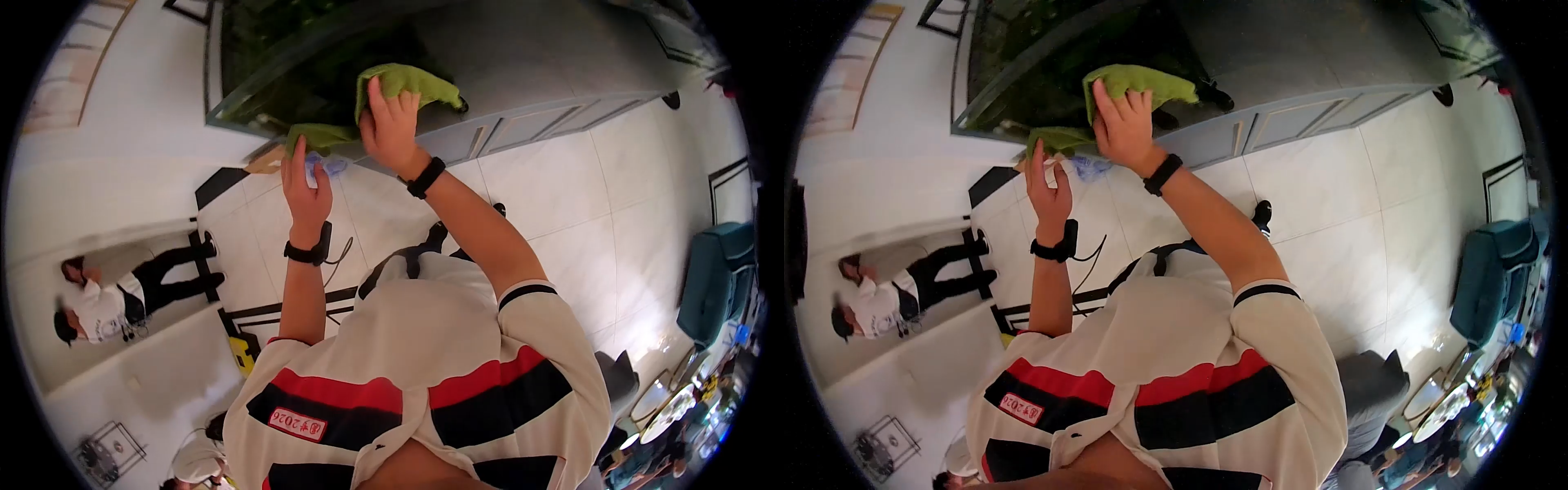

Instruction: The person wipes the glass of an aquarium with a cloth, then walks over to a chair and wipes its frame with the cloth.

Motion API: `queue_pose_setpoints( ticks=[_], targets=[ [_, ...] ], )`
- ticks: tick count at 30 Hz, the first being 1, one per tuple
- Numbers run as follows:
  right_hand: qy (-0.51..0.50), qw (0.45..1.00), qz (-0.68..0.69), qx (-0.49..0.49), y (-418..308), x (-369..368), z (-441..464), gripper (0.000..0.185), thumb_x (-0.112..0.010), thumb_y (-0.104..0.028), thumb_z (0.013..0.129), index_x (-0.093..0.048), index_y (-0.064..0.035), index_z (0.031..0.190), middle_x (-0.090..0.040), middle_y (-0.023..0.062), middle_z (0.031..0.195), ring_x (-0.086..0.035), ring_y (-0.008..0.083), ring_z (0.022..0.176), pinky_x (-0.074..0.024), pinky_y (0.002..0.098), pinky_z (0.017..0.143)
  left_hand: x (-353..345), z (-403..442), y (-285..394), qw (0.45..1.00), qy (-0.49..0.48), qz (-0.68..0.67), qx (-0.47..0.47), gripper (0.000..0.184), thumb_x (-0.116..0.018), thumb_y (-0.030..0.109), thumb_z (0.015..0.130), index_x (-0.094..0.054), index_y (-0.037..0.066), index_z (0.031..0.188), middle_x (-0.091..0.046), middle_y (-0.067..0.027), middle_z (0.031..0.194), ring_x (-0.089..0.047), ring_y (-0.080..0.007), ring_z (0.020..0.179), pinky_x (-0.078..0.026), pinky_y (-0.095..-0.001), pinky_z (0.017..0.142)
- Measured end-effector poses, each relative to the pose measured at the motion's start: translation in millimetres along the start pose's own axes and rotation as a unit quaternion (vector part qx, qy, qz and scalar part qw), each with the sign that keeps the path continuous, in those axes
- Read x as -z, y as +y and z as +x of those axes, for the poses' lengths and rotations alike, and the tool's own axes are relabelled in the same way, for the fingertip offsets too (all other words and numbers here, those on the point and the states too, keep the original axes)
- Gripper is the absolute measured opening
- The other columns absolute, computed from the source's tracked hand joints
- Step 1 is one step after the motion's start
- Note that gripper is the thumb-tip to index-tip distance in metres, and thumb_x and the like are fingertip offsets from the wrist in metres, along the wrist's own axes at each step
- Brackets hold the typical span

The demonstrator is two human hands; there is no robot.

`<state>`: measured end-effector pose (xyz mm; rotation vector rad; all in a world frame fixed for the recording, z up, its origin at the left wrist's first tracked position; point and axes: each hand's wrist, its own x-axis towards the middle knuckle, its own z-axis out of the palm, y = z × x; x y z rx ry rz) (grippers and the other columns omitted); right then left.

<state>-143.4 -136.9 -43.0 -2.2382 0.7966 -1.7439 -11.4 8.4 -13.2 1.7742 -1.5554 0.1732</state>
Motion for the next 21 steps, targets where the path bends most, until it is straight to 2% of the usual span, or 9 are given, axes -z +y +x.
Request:
queue_pose_setpoints(
  ticks=[1,2,4,7,10,14,15,19,21],
  targets=[
    [-0.002,1.000,0.005,0.019,-14.3,-3.6,3.3,0.065,-0.061,-0.002,0.075,-0.047,0.0001,0.138,-0.057,0.0162,0.105,-0.051,0.0359,0.090,-0.0395,0.0483,0.077,6.0,0.5,-2.5,1.000,0.022,-0.006,-0.012,0.050,-0.053,-0.005,0.085,-0.049,-0.003,0.135,-0.057,-0.0233,0.126,-0.055,-0.0401,0.113,-0.044,-0.0429,0.095],
    [-0.040,0.998,0.022,0.040,-29.5,-6.1,1.0,0.066,-0.062,-0.002,0.075,-0.048,-0.0020,0.139,-0.058,0.0151,0.106,-0.052,0.0347,0.090,-0.0408,0.0467,0.077,15.8,-1.6,-4.0,0.999,0.044,-0.012,-0.026,0.050,-0.051,-0.006,0.083,-0.050,-0.004,0.134,-0.056,-0.0256,0.124,-0.053,-0.0440,0.112,-0.043,-0.0447,0.097],
    [-0.111,0.989,0.050,0.081,-50.3,-12.7,-0.8,0.068,-0.063,-0.003,0.074,-0.049,-0.0062,0.140,-0.059,0.0129,0.108,-0.054,0.0323,0.090,-0.0435,0.0437,0.077,31.3,-2.9,-10.3,0.997,0.071,0.013,-0.043,0.050,-0.051,-0.006,0.084,-0.050,-0.004,0.134,-0.056,-0.0260,0.126,-0.052,-0.0440,0.115,-0.041,-0.0450,0.099],
    [-0.159,0.979,0.050,0.120,-59.7,-25.7,-2.7,0.074,-0.066,-0.010,0.075,-0.044,-0.0175,0.146,-0.062,0.0067,0.106,-0.059,0.0253,0.091,-0.0497,0.0356,0.067,39.1,3.5,-16.7,0.992,0.107,0.018,-0.060,0.051,-0.049,-0.007,0.084,-0.048,-0.005,0.135,-0.055,-0.0262,0.128,-0.051,-0.0443,0.118,-0.039,-0.0455,0.101],
    [-0.170,0.974,0.013,0.148,-64.7,-25.1,-3.4,0.075,-0.066,-0.012,0.075,-0.044,-0.0174,0.146,-0.061,0.0063,0.102,-0.059,0.0247,0.092,-0.0495,0.0358,0.068,38.7,-0.5,-20.9,0.992,0.115,-0.007,-0.048,0.054,-0.050,-0.005,0.086,-0.042,-0.005,0.139,-0.051,-0.0268,0.133,-0.048,-0.0458,0.122,-0.036,-0.0475,0.105],
    [-0.123,0.983,0.007,0.139,-65.8,-10.0,5.7,0.071,-0.066,-0.013,0.076,-0.047,-0.0166,0.144,-0.061,0.0070,0.101,-0.059,0.0257,0.090,-0.0490,0.0358,0.068,16.5,-15.9,-18.0,0.993,0.102,-0.054,-0.003,0.060,-0.052,0.001,0.088,-0.032,-0.008,0.144,-0.042,-0.0290,0.141,-0.039,-0.0478,0.130,-0.028,-0.0514,0.110],
    [-0.103,0.985,0.008,0.135,-64.3,-4.5,12.9,0.069,-0.066,-0.013,0.076,-0.048,-0.0162,0.143,-0.061,0.0074,0.101,-0.059,0.0263,0.090,-0.0487,0.0362,0.069,11.8,-14.2,-15.6,0.994,0.097,-0.042,-0.027,0.065,-0.055,0.006,0.088,-0.029,-0.009,0.145,-0.037,-0.0307,0.144,-0.033,-0.0482,0.134,-0.021,-0.0540,0.113],
    [-0.032,0.990,-0.038,0.131,-44.2,28.1,36.7,0.060,-0.066,-0.015,0.079,-0.053,-0.0140,0.137,-0.062,0.0103,0.104,-0.059,0.0296,0.088,-0.0476,0.0395,0.073,-13.2,-9.3,4.9,0.993,0.102,-0.002,-0.054,0.068,-0.058,0.009,0.086,-0.030,-0.009,0.145,-0.038,-0.0309,0.143,-0.033,-0.0487,0.134,-0.018,-0.0577,0.113],
    [-0.019,0.993,-0.055,0.106,-19.9,50.2,44.5,0.060,-0.069,-0.013,0.077,-0.053,-0.0077,0.135,-0.061,0.0144,0.109,-0.058,0.0353,0.090,-0.0468,0.0438,0.078,-28.1,1.8,27.6,0.990,0.112,0.048,-0.067,0.070,-0.060,0.011,0.085,-0.030,-0.008,0.145,-0.039,-0.0306,0.142,-0.034,-0.0488,0.133,-0.017,-0.0595,0.113]
  ],
)
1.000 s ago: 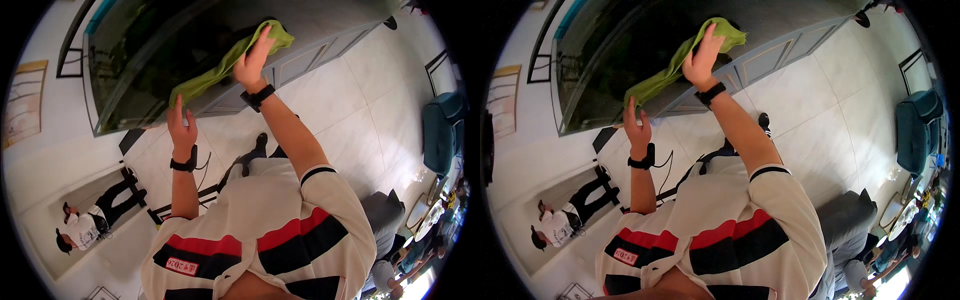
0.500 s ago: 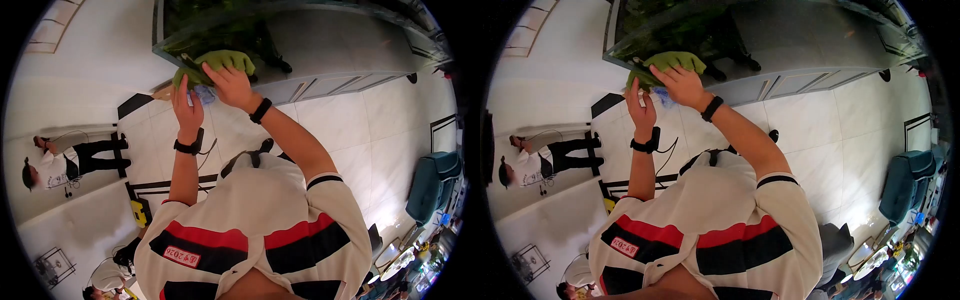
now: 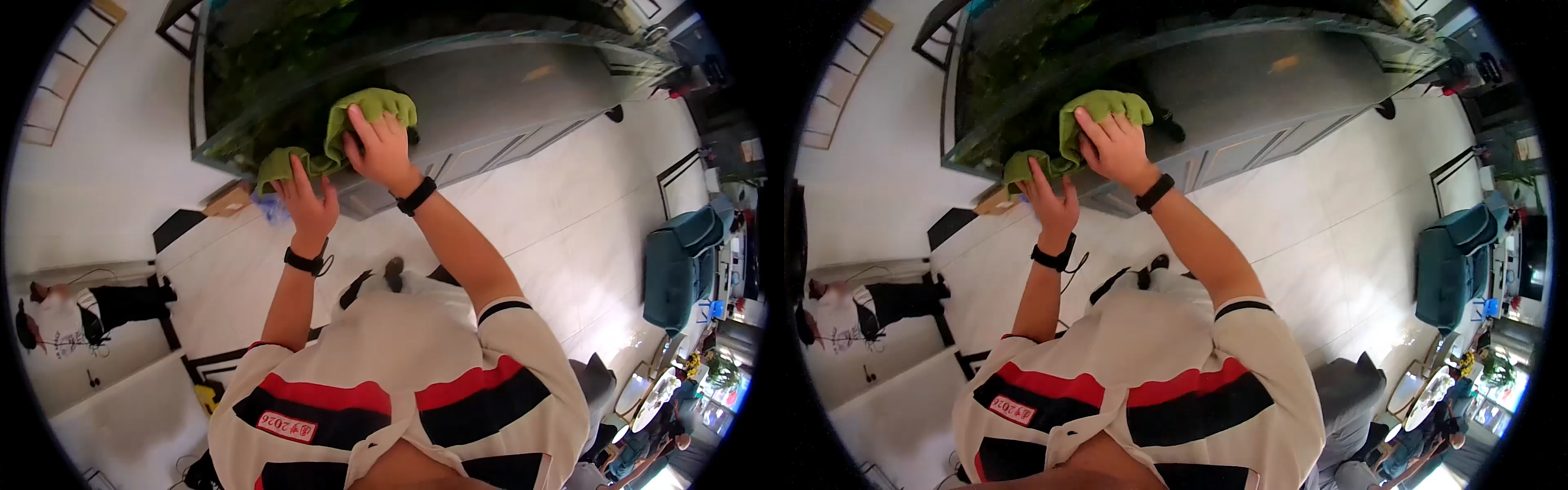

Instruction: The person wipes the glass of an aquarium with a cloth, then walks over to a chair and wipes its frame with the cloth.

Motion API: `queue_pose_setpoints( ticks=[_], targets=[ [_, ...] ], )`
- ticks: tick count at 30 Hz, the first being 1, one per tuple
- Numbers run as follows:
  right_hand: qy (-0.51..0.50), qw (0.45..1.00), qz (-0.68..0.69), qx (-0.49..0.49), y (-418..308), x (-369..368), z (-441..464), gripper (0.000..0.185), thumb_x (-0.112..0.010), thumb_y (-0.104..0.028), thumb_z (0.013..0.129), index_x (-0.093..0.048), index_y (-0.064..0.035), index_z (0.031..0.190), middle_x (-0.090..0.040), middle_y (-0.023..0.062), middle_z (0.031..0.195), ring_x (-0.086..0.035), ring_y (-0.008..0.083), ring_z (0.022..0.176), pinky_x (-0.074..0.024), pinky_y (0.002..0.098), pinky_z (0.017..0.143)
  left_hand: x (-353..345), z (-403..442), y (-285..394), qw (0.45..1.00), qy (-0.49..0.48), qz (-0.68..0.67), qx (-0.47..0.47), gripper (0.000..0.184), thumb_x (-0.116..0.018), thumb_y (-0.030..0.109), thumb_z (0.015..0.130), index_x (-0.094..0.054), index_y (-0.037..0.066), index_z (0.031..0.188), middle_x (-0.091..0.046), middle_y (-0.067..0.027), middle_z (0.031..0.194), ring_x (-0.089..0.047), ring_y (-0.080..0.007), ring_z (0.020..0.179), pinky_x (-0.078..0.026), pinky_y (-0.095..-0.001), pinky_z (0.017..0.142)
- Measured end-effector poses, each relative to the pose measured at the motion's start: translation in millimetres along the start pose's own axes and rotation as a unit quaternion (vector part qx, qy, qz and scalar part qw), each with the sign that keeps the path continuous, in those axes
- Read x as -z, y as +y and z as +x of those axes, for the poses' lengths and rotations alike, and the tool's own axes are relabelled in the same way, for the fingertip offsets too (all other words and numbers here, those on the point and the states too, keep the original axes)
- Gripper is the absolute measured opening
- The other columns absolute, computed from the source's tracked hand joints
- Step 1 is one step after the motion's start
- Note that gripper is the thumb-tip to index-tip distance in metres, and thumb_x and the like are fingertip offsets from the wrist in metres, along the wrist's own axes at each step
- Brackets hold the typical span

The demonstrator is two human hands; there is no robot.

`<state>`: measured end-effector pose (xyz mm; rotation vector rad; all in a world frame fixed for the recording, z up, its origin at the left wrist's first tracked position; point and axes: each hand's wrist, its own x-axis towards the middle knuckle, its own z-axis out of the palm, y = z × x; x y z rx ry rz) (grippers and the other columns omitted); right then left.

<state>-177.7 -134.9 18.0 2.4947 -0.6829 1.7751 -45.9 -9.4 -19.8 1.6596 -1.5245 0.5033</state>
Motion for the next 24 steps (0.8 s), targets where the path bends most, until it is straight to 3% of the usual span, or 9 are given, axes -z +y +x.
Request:
queue_pose_setpoints(
  ticks=[2,6,10,13,17,20,24],
  targets=[
    [0.009,0.999,-0.040,-0.019,35.5,18.4,-6.9,0.062,-0.071,-0.014,0.077,-0.050,-0.0009,0.134,-0.060,0.0189,0.112,-0.057,0.0413,0.094,-0.0453,0.0479,0.082,-23.6,13.5,23.3,0.999,-0.002,-0.032,-0.018,0.070,-0.060,0.010,0.085,-0.030,-0.007,0.145,-0.041,-0.0298,0.141,-0.036,-0.0482,0.132,-0.018,-0.0604,0.112],
    [0.031,0.997,-0.052,-0.051,82.0,62.0,0.9,0.068,-0.070,-0.016,0.078,-0.044,0.0041,0.138,-0.058,0.0219,0.113,-0.053,0.0448,0.101,-0.0430,0.0518,0.088,-48.9,32.2,56.1,0.997,0.008,-0.067,-0.046,0.068,-0.059,0.009,0.085,-0.033,-0.004,0.146,-0.043,-0.0283,0.139,-0.040,-0.0470,0.129,-0.022,-0.0591,0.111],
    [0.039,0.994,-0.084,-0.064,149.6,110.4,-11.4,0.065,-0.069,-0.017,0.080,-0.047,0.0005,0.138,-0.057,0.0216,0.108,-0.053,0.0423,0.100,-0.0448,0.0480,0.086,-92.4,45.9,112.1,0.995,-0.021,-0.083,-0.052,0.065,-0.058,0.005,0.084,-0.036,-0.003,0.145,-0.047,-0.0281,0.135,-0.044,-0.0456,0.125,-0.028,-0.0553,0.110],
    [0.029,0.992,-0.093,-0.086,188.3,145.4,-17.9,0.064,-0.068,-0.017,0.082,-0.046,0.0016,0.139,-0.057,0.0230,0.109,-0.052,0.0430,0.101,-0.0442,0.0488,0.089,-119.0,55.6,147.8,0.985,-0.110,-0.133,0.000,0.066,-0.058,0.004,0.084,-0.036,-0.001,0.146,-0.050,-0.0277,0.131,-0.046,-0.0451,0.122,-0.030,-0.0560,0.108],
    [0.005,0.984,-0.119,-0.136,241.2,189.8,-34.4,0.070,-0.066,-0.015,0.083,-0.036,0.0037,0.144,-0.056,0.0248,0.111,-0.050,0.0471,0.107,-0.0421,0.0502,0.095,-145.9,74.7,201.8,0.988,-0.091,-0.100,-0.073,0.064,-0.056,0.003,0.085,-0.038,0.003,0.146,-0.054,-0.0248,0.127,-0.049,-0.0435,0.117,-0.034,-0.0517,0.105],
    [0.012,0.980,-0.117,-0.161,271.7,216.4,-39.5,0.070,-0.063,-0.012,0.085,-0.032,0.0041,0.146,-0.055,0.0253,0.112,-0.049,0.0484,0.109,-0.0411,0.0511,0.097,-159.1,79.6,225.9,0.983,-0.129,-0.121,-0.050,0.063,-0.056,0.001,0.085,-0.039,0.004,0.146,-0.052,-0.0243,0.130,-0.048,-0.0436,0.119,-0.035,-0.0496,0.105],
    [0.031,0.981,-0.097,-0.166,305.8,244.4,-41.3,0.067,-0.057,0.000,0.083,-0.033,0.0041,0.145,-0.054,0.0242,0.112,-0.049,0.0466,0.106,-0.0400,0.0513,0.097,-168.2,82.8,241.1,0.988,-0.095,-0.119,-0.009,0.059,-0.055,-0.003,0.086,-0.043,0.003,0.143,-0.050,-0.0240,0.132,-0.048,-0.0430,0.119,-0.038,-0.0470,0.103]
  ],
)
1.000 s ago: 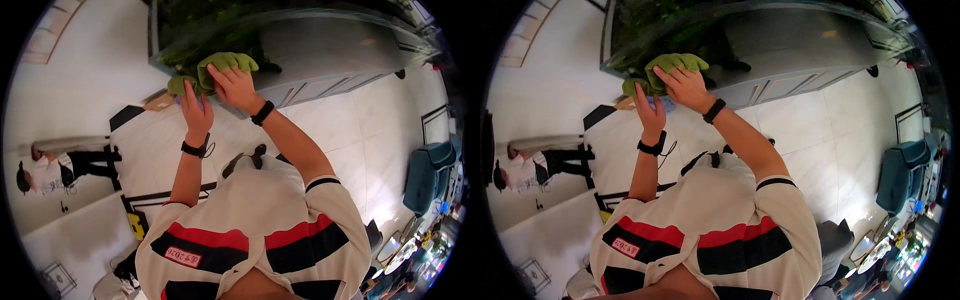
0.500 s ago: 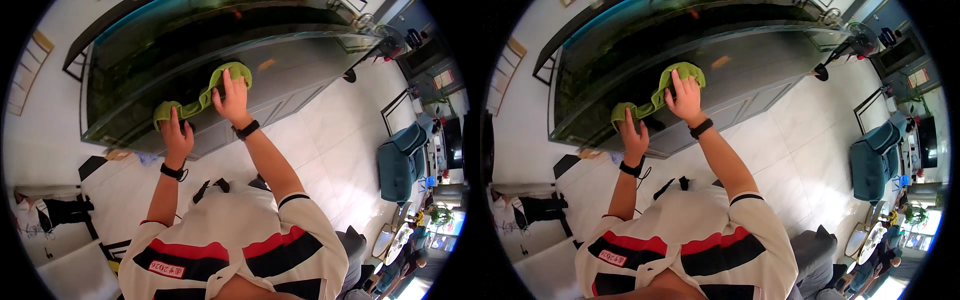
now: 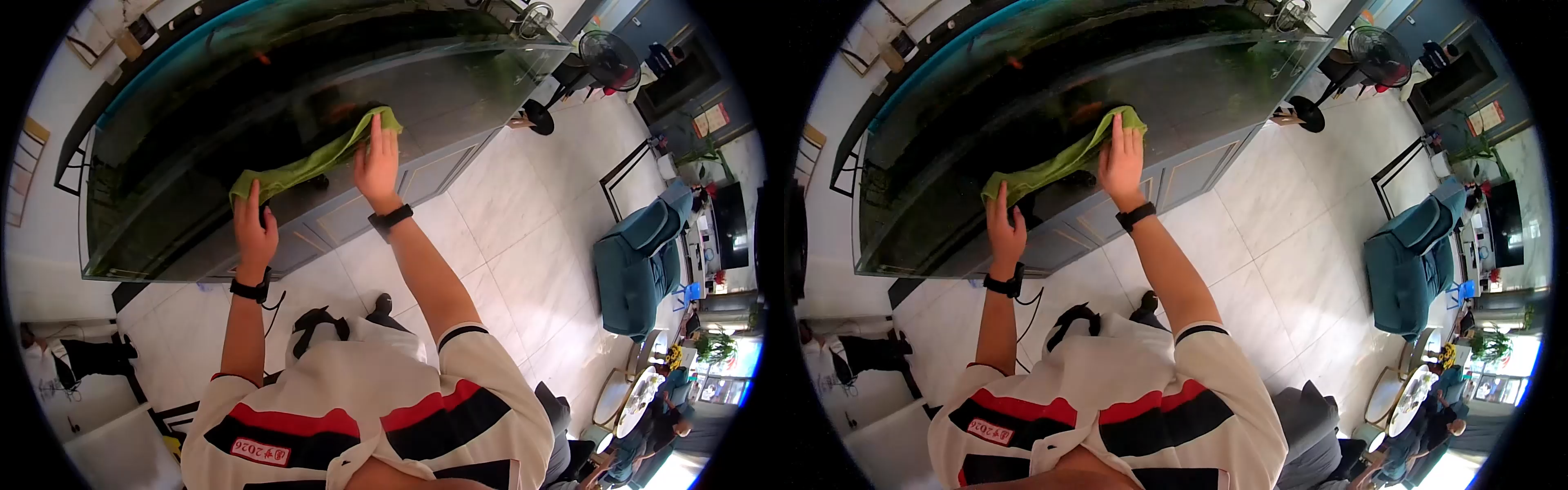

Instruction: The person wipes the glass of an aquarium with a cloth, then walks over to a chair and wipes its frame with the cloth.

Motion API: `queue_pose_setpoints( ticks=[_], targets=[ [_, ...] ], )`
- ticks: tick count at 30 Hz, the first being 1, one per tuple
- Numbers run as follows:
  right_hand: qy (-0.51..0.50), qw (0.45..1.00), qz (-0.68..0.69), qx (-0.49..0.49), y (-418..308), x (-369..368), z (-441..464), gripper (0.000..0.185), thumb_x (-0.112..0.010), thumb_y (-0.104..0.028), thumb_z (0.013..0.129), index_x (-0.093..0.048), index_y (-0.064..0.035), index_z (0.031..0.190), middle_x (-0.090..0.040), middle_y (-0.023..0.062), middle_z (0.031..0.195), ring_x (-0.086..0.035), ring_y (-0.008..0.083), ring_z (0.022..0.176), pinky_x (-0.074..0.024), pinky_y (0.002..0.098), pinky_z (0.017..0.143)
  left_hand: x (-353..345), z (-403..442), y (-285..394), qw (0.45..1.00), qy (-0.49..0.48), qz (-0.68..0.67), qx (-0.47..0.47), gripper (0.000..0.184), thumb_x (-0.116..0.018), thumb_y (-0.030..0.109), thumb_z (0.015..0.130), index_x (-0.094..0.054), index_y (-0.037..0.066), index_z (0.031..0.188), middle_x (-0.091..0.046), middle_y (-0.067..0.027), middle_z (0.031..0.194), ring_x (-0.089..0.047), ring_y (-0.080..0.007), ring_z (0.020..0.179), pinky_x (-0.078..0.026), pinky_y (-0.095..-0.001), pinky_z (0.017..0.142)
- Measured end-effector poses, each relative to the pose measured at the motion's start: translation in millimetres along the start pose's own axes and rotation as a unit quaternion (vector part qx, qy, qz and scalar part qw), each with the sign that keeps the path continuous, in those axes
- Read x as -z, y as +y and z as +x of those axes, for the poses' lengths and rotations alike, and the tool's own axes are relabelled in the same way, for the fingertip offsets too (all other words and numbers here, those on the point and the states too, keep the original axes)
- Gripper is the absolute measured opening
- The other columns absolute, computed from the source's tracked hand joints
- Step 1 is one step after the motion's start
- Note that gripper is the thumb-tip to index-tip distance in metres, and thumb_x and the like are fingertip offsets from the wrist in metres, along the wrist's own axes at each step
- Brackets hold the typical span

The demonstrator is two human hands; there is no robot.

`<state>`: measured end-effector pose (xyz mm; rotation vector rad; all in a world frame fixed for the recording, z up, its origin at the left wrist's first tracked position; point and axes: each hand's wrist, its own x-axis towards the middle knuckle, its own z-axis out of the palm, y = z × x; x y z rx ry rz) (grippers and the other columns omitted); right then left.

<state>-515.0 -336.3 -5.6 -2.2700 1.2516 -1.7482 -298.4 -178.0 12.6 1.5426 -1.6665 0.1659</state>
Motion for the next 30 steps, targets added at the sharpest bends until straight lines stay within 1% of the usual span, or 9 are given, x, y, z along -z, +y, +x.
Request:
queue_pose_setpoints(
  ticks=[3,4,8,11,15,19,21,25,30],
  targets=[
    [0.030,0.999,0.021,0.013,12.4,8.4,11.6,0.065,-0.058,0.004,0.081,-0.037,0.0040,0.142,-0.052,0.0257,0.118,-0.049,0.0456,0.104,-0.0406,0.0505,0.093,4.7,4.7,5.4,0.999,0.029,0.043,0.011,0.056,-0.054,-0.004,0.086,-0.044,0.003,0.141,-0.051,-0.0238,0.129,-0.049,-0.0424,0.118,-0.039,-0.0453,0.102],
    [0.056,0.998,0.014,-0.011,14.9,5.4,12.6,0.059,-0.059,0.005,0.080,-0.044,0.0008,0.138,-0.052,0.0242,0.120,-0.050,0.0443,0.106,-0.0407,0.0493,0.094,6.5,5.0,4.0,0.999,0.033,0.033,0.027,0.054,-0.056,-0.003,0.087,-0.046,0.004,0.140,-0.052,-0.0232,0.126,-0.051,-0.0414,0.115,-0.042,-0.0441,0.098],
    [0.130,0.990,0.037,-0.031,20.0,-2.4,27.4,0.045,-0.062,0.004,0.081,-0.053,-0.0024,0.126,-0.054,0.0210,0.117,-0.051,0.0404,0.107,-0.0411,0.0475,0.094,17.0,6.8,2.1,0.996,0.051,0.055,0.053,0.052,-0.058,-0.002,0.087,-0.049,0.007,0.137,-0.054,-0.0219,0.121,-0.054,-0.0400,0.109,-0.045,-0.0423,0.094],
    [0.142,0.983,0.093,-0.065,21.2,-13.3,30.5,0.041,-0.062,0.005,0.080,-0.055,-0.0029,0.120,-0.054,0.0189,0.113,-0.050,0.0390,0.107,-0.0409,0.0474,0.094,24.1,3.9,-6.3,0.993,0.076,0.068,0.062,0.049,-0.061,-0.001,0.086,-0.052,0.007,0.134,-0.054,-0.0212,0.119,-0.056,-0.0392,0.106,-0.046,-0.0410,0.092],
    [0.133,0.989,0.056,0.031,-11.4,-18.3,37.5,0.044,-0.066,0.005,0.076,-0.057,-0.0056,0.118,-0.054,0.0184,0.112,-0.050,0.0385,0.107,-0.0413,0.0454,0.092,34.3,-6.0,-33.2,0.986,0.142,0.060,0.069,0.045,-0.063,0.000,0.086,-0.053,0.005,0.130,-0.054,-0.0205,0.119,-0.057,-0.0373,0.104,-0.046,-0.0392,0.092],
    [0.066,0.993,0.076,0.058,-45.5,-26.8,28.2,0.064,-0.065,0.001,0.073,-0.049,-0.0016,0.135,-0.051,0.0228,0.118,-0.048,0.0421,0.109,-0.0394,0.0478,0.096,35.5,-14.1,-44.1,0.976,0.186,0.032,0.106,0.046,-0.065,0.002,0.086,-0.052,0.002,0.130,-0.053,-0.0206,0.123,-0.054,-0.0368,0.109,-0.044,-0.0407,0.094],
    [0.051,0.994,0.085,0.049,-53.0,-36.7,18.1,0.069,-0.066,-0.007,0.076,-0.042,0.0016,0.141,-0.051,0.0249,0.114,-0.048,0.0459,0.103,-0.0374,0.0537,0.096,30.2,-14.2,-44.7,0.978,0.189,0.074,0.055,0.048,-0.065,0.002,0.085,-0.051,0.000,0.131,-0.051,-0.0217,0.128,-0.050,-0.0387,0.115,-0.041,-0.0437,0.098],
    [0.017,0.998,0.025,0.064,-46.6,-36.4,14.3,0.075,-0.067,-0.015,0.079,-0.036,0.0058,0.143,-0.051,0.0257,0.112,-0.048,0.0462,0.102,-0.0367,0.0552,0.098,17.8,-7.3,-31.5,0.978,0.164,0.128,0.004,0.052,-0.065,0.004,0.084,-0.048,-0.004,0.133,-0.048,-0.0239,0.135,-0.043,-0.0425,0.125,-0.034,-0.0485,0.105],
    [0.039,0.999,0.021,0.022,-1.9,-34.1,9.7,0.079,-0.067,-0.020,0.080,-0.031,0.0068,0.145,-0.053,0.0255,0.112,-0.048,0.0495,0.105,-0.0329,0.0578,0.103,-1.6,3.7,-14.1,0.991,0.106,0.076,-0.015,0.055,-0.063,0.004,0.083,-0.047,-0.004,0.136,-0.050,-0.0230,0.134,-0.044,-0.0443,0.124,-0.032,-0.0505,0.107]
  ],
)
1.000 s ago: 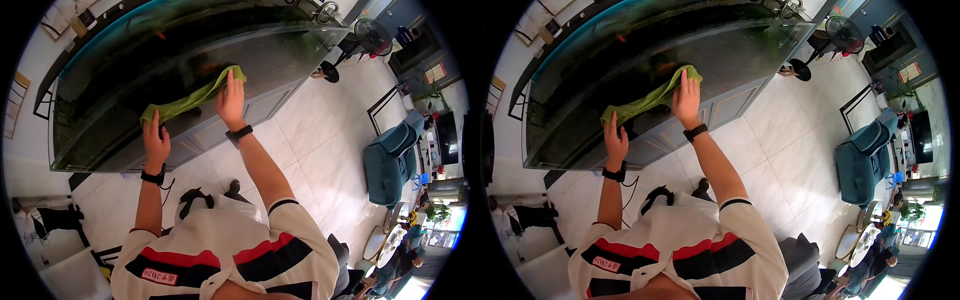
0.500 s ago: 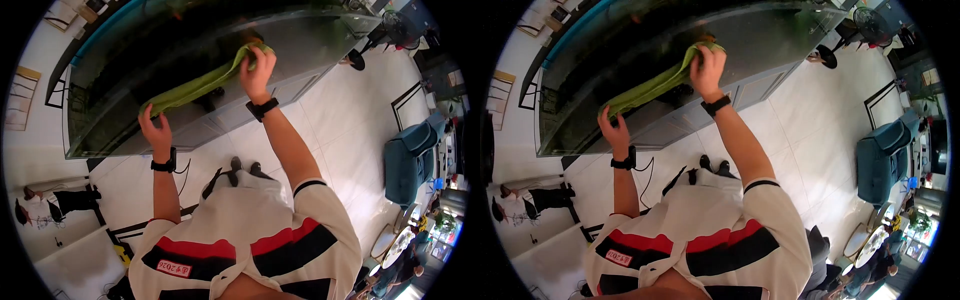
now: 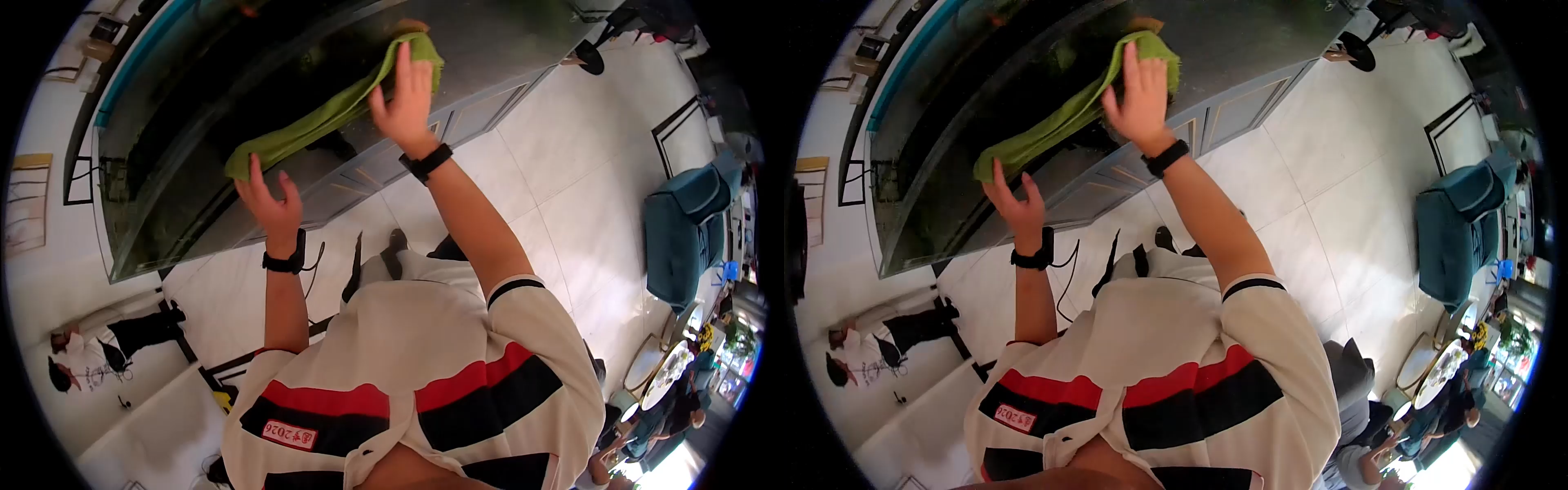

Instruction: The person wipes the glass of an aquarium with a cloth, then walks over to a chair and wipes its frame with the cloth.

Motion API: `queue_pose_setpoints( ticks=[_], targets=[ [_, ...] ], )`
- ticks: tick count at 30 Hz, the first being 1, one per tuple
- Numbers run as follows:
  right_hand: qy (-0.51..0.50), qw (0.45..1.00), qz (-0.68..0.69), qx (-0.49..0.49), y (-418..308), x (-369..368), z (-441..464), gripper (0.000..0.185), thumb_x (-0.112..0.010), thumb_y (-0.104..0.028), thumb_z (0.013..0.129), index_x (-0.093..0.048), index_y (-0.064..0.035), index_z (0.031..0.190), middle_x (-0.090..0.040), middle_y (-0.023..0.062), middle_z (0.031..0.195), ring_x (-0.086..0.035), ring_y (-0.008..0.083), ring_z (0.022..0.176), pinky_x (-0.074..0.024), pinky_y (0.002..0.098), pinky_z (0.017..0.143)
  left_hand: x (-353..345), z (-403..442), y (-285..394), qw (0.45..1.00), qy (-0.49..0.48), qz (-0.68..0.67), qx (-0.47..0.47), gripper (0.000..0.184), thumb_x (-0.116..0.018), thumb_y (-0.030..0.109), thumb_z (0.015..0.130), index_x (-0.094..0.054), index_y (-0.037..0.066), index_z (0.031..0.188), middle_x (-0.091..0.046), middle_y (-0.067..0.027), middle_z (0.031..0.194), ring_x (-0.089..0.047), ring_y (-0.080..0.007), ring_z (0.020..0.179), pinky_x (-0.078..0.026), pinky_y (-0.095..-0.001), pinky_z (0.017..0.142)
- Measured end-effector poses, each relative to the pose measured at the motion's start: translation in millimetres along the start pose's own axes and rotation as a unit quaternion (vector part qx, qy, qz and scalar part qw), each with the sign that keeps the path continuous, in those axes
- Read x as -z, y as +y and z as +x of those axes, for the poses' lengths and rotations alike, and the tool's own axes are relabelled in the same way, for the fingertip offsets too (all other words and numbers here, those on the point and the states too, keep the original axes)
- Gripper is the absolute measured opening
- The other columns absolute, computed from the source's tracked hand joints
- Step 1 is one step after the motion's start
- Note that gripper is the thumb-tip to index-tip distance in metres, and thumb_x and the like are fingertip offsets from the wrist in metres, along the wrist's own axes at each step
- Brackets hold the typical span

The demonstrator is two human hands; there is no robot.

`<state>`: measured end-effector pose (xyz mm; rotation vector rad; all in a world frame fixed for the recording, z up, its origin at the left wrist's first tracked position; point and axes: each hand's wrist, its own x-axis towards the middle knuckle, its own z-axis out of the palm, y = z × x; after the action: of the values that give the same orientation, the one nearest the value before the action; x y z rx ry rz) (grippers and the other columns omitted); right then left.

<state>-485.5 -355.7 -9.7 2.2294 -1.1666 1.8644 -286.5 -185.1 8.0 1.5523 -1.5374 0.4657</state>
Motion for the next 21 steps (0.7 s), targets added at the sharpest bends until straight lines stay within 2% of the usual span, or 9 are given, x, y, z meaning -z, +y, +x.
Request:
queue_pose_setpoints(
  ticks=[4,7,9,10,14,20,21],
  targets=[
    [0.004,1.000,0.010,-0.023,42.5,16.1,4.4,0.081,-0.066,-0.018,0.078,-0.030,0.0064,0.146,-0.053,0.0288,0.112,-0.050,0.0469,0.105,-0.0335,0.0566,0.104,-22.2,10.1,29.0,0.998,-0.050,0.021,-0.013,0.055,-0.062,0.003,0.082,-0.049,-0.002,0.135,-0.054,-0.0221,0.129,-0.048,-0.0442,0.120,-0.034,-0.0514,0.106],
    [0.019,1.000,0.000,0.001,81.5,31.9,12.6,0.080,-0.065,-0.015,0.079,-0.029,0.0071,0.147,-0.053,0.0283,0.112,-0.050,0.0462,0.102,-0.0369,0.0538,0.100,-51.1,24.0,54.8,0.997,-0.066,0.021,-0.042,0.055,-0.062,0.002,0.080,-0.051,0.000,0.134,-0.056,-0.0211,0.128,-0.050,-0.0427,0.117,-0.036,-0.0505,0.104],
    [0.018,1.000,0.014,-0.008,108.1,43.5,18.8,0.078,-0.064,-0.012,0.080,-0.029,0.0071,0.147,-0.053,0.0283,0.113,-0.049,0.0471,0.103,-0.0381,0.0530,0.098,-76.7,32.1,74.2,0.996,-0.088,-0.011,-0.028,0.056,-0.061,0.002,0.079,-0.053,0.002,0.134,-0.057,-0.0204,0.124,-0.052,-0.0411,0.113,-0.040,-0.0479,0.100],
    [0.020,1.000,-0.001,-0.002,121.9,51.3,22.2,0.077,-0.063,-0.009,0.080,-0.029,0.0075,0.147,-0.053,0.0284,0.114,-0.048,0.0485,0.103,-0.0386,0.0530,0.097,-88.5,33.3,87.6,0.993,-0.116,-0.028,-0.015,0.055,-0.061,0.003,0.081,-0.052,0.003,0.135,-0.056,-0.0202,0.127,-0.051,-0.0409,0.116,-0.039,-0.0474,0.101],
    [0.009,1.000,0.007,-0.026,178.4,77.5,37.8,0.076,-0.062,-0.009,0.080,-0.029,0.0070,0.147,-0.052,0.0292,0.114,-0.048,0.0494,0.104,-0.0375,0.0527,0.098,-143.2,48.7,135.4,0.982,-0.164,-0.093,-0.016,0.054,-0.060,0.001,0.083,-0.052,0.005,0.136,-0.055,-0.0203,0.129,-0.051,-0.0409,0.116,-0.041,-0.0460,0.100],
    [0.030,0.997,0.024,-0.068,231.8,106.4,68.4,0.079,-0.062,-0.011,0.080,-0.026,0.0077,0.148,-0.051,0.0286,0.113,-0.046,0.0482,0.100,-0.0364,0.0525,0.098,-189.2,66.9,181.3,0.977,-0.191,-0.090,-0.024,0.057,-0.058,0.001,0.085,-0.047,0.005,0.140,-0.055,-0.0216,0.128,-0.049,-0.0418,0.116,-0.037,-0.0472,0.103],
    [0.034,0.998,0.026,-0.051,238.5,106.0,72.9,0.081,-0.062,-0.012,0.079,-0.024,0.0083,0.148,-0.051,0.0285,0.113,-0.046,0.0478,0.103,-0.0331,0.0543,0.102,-193.5,69.3,186.5,0.979,-0.190,-0.074,-0.011,0.058,-0.058,0.003,0.084,-0.046,0.004,0.140,-0.055,-0.0221,0.127,-0.049,-0.0422,0.116,-0.037,-0.0484,0.103]
  ],
)
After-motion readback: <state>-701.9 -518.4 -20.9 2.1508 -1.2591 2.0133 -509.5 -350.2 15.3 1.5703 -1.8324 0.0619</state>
